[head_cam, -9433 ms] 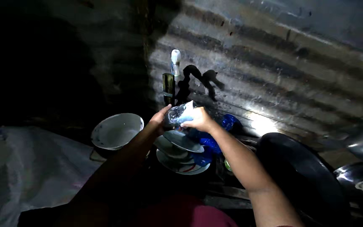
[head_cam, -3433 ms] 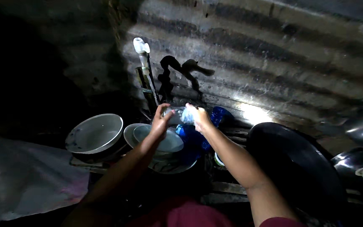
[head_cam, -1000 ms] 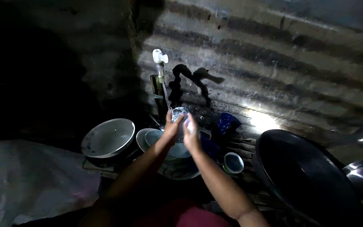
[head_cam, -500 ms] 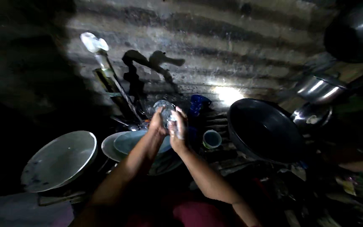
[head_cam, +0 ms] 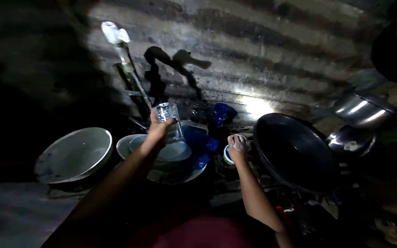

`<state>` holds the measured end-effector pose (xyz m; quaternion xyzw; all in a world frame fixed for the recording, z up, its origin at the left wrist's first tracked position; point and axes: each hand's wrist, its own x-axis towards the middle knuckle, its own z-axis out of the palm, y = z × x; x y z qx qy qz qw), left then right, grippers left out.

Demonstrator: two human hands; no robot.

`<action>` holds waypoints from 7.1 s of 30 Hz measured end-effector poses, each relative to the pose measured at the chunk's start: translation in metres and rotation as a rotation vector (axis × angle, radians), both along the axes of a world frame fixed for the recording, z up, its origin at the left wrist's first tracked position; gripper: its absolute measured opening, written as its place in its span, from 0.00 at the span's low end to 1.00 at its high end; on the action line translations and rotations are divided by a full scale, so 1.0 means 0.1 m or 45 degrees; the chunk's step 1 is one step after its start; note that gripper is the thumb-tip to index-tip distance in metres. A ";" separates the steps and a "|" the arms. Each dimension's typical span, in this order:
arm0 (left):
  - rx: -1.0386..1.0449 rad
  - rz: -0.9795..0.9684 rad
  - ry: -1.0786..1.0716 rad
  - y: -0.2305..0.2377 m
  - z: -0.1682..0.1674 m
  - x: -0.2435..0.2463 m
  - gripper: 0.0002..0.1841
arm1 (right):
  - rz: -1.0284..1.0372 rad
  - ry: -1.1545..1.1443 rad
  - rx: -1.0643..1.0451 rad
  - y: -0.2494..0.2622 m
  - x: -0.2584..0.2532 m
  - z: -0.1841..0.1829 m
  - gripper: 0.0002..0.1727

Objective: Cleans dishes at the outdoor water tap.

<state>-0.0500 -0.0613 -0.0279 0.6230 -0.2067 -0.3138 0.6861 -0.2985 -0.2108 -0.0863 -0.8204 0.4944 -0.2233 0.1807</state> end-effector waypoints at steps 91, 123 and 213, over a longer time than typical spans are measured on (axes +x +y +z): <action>0.034 -0.097 0.385 0.21 -0.21 0.08 0.43 | 0.844 -0.608 1.104 0.62 1.77 0.27 0.61; -0.241 -0.293 0.824 0.52 -0.03 -0.11 0.16 | 0.719 -0.353 0.625 0.72 2.39 1.05 0.22; -0.453 -0.113 0.996 1.21 0.09 0.16 0.23 | 0.753 -0.901 1.867 0.60 2.91 -0.15 0.15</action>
